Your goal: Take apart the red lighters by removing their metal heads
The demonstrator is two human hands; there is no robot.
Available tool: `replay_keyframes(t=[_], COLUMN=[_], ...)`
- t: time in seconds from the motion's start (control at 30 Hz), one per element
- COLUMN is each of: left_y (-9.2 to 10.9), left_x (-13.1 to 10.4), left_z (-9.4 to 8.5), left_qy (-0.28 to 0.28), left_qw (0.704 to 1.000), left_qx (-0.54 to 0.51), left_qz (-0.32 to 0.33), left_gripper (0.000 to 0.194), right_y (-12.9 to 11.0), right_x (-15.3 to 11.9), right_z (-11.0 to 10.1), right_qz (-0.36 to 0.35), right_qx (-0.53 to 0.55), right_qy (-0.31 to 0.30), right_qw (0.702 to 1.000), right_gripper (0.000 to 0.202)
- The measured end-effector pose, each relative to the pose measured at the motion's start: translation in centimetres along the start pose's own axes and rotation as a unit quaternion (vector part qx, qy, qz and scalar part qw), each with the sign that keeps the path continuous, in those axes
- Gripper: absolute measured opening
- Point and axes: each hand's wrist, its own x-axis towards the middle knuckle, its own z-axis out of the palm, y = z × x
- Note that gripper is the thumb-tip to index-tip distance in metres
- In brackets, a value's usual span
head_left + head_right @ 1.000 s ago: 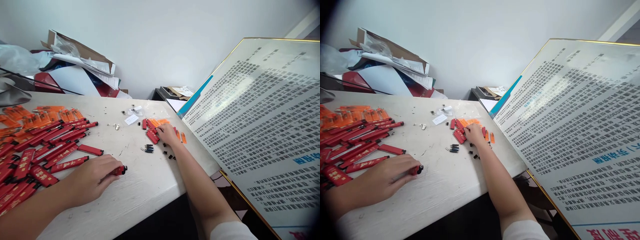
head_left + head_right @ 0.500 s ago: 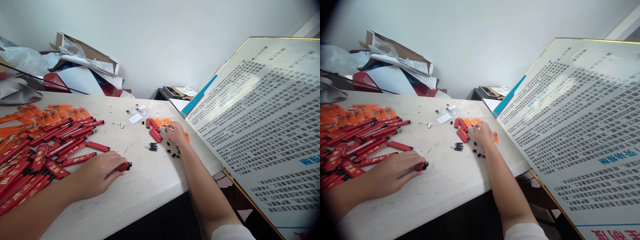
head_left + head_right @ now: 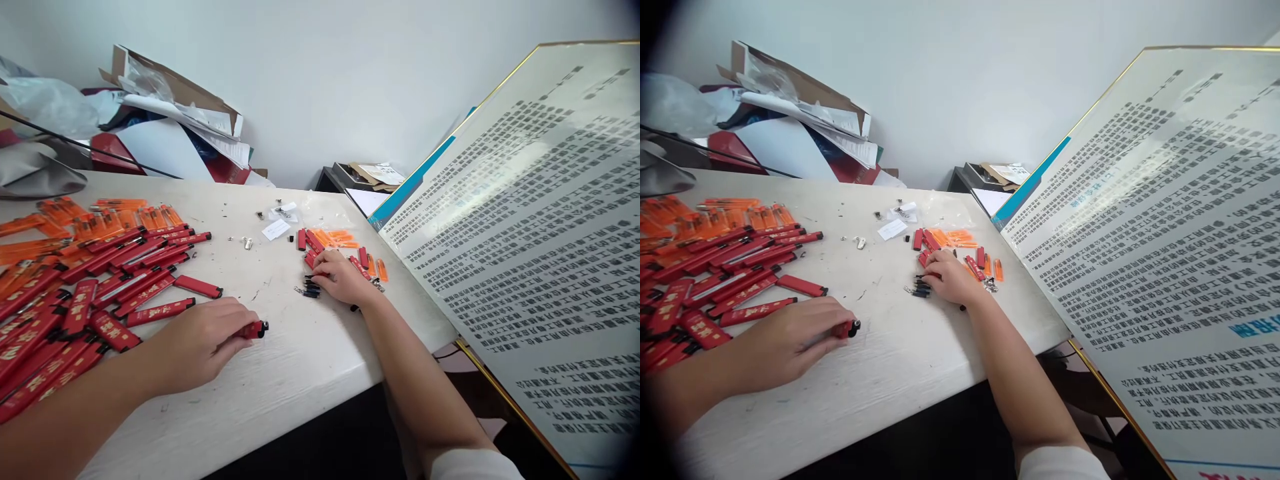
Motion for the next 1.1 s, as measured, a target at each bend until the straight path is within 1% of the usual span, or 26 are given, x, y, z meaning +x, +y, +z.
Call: replay_keyframes(t=[0.13, 0.2, 0.23, 0.27, 0.33, 0.37, 0.43, 0.5, 0.63, 0.83, 1.1], left_y=[0.0, 0.0, 0.0, 0.0, 0.1, 0.1, 0.2, 0.2, 0.2, 0.3, 0.4], left_x=[0.0, 0.0, 0.1, 0.1, 0.1, 0.1, 0.2, 0.2, 0.2, -0.1, -0.2], left_z=[0.0, 0.0, 0.0, 0.0, -0.1, -0.1, -0.1, -0.1, -0.2, -0.3, -0.3], left_qy=[-0.002, -0.003, -0.003, -0.002, 0.003, 0.004, 0.005, 0.004, 0.001, 0.001, 0.0], left_qw=[1.0, 1.0, 1.0, 1.0, 1.0, 1.0, 1.0, 1.0, 1.0, 1.0, 1.0], left_qx=[0.002, 0.002, 0.002, 0.002, 0.002, 0.002, 0.004, 0.005, 0.007, 0.001, 0.001], left_qz=[0.002, 0.0, 0.0, 0.001, 0.005, 0.006, 0.006, 0.008, 0.008, -0.003, -0.001], left_gripper=[0.013, 0.014, 0.015, 0.015, 0.015, 0.015, 0.014, 0.014, 0.015, 0.016, 0.016], right_y=[0.1, 0.3, 0.5, 0.9, 1.8, 2.3, 3.3, 4.0, 3.9, 2.8, 2.7], right_x=[-0.2, -0.2, -0.1, 0.0, 0.3, 0.5, 0.8, 1.1, 1.5, 1.7, 1.7], right_z=[-0.1, -0.2, -0.3, -0.4, -0.7, -0.8, -1.1, -1.3, -1.2, -1.1, -0.8], right_qz=[-0.011, -0.002, 0.026, 0.07, 0.18, 0.228, 0.281, 0.303, 0.328, 0.34, 0.321], right_qx=[-0.006, -0.005, -0.015, -0.033, -0.085, -0.11, -0.137, -0.151, -0.177, -0.192, -0.18], right_qy=[0.009, 0.043, 0.07, 0.099, 0.146, 0.156, 0.153, 0.135, 0.098, 0.086, 0.086], right_qw=[1.0, 0.999, 0.997, 0.992, 0.969, 0.955, 0.937, 0.931, 0.923, 0.917, 0.926], right_gripper=[0.013, 0.014, 0.014, 0.015, 0.018, 0.019, 0.021, 0.021, 0.03, 0.037, 0.026])
